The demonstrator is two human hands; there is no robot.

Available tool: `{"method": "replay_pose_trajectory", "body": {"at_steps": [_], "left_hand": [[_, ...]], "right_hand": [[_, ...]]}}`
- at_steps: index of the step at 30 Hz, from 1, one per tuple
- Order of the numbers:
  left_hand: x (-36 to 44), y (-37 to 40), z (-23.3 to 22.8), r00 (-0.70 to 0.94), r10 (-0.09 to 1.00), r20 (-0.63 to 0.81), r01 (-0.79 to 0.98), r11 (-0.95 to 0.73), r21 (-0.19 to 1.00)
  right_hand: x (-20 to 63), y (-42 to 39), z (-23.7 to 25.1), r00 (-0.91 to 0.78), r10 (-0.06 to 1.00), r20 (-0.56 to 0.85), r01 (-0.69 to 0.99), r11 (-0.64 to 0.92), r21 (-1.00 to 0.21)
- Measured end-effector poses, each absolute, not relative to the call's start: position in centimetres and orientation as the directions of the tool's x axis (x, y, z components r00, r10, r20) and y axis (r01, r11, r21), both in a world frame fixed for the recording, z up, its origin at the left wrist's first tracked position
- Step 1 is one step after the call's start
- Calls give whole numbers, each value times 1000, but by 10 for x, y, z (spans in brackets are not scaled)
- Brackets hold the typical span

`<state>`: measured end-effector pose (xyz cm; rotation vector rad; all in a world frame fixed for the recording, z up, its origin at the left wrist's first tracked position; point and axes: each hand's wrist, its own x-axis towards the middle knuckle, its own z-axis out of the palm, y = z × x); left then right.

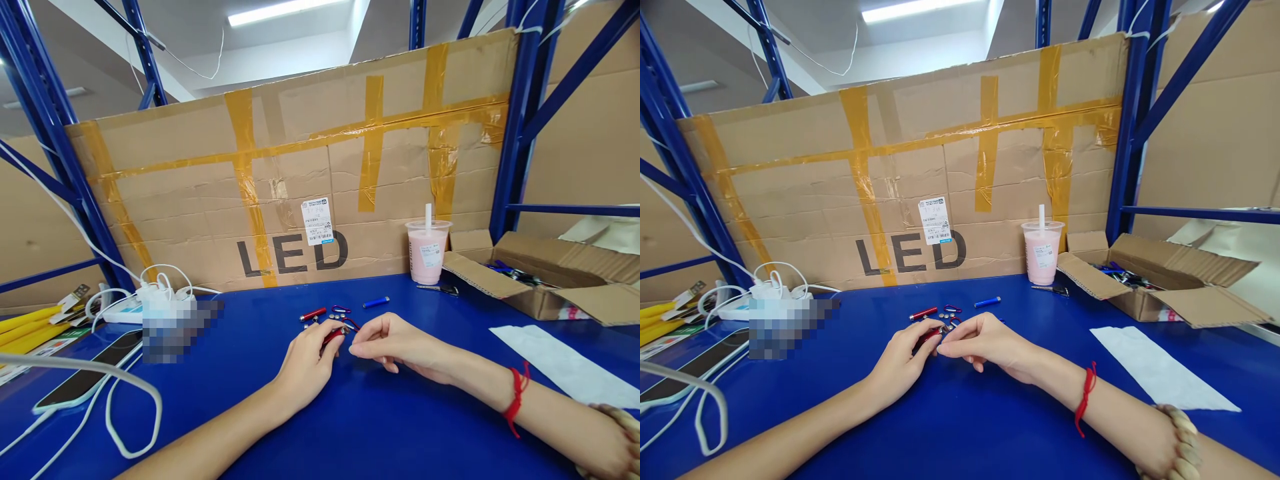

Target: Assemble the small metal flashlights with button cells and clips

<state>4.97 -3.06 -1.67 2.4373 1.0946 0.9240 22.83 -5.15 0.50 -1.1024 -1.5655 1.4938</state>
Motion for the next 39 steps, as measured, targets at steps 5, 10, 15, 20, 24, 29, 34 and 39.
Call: {"method": "replay_pose_trajectory", "body": {"at_steps": [5,10,15,20,24,29,34,39], "left_hand": [[49,-30,-18,504,746,435,553,-666,501],[50,-30,-18,502,748,435,546,-664,511],[50,-31,-17,516,730,449,527,-684,505],[51,-36,-15,548,707,448,532,-707,466],[50,-38,-14,536,722,437,550,-691,469],[49,-37,-14,545,709,448,529,-705,472],[49,-35,-16,549,698,460,507,-715,481],[48,-32,-18,554,694,460,495,-719,488]], "right_hand": [[229,-52,7,-413,910,-49,123,2,-992],[229,-52,7,-409,911,-55,133,0,-991],[228,-53,7,-385,920,-71,100,-35,-994],[229,-51,5,-268,963,-32,16,-29,-999],[232,-47,0,-231,973,21,-21,16,-1000],[228,-50,2,-249,968,10,-18,6,-1000],[225,-54,8,-309,949,65,-51,52,-997],[227,-56,7,-387,918,83,-84,54,-995]]}}
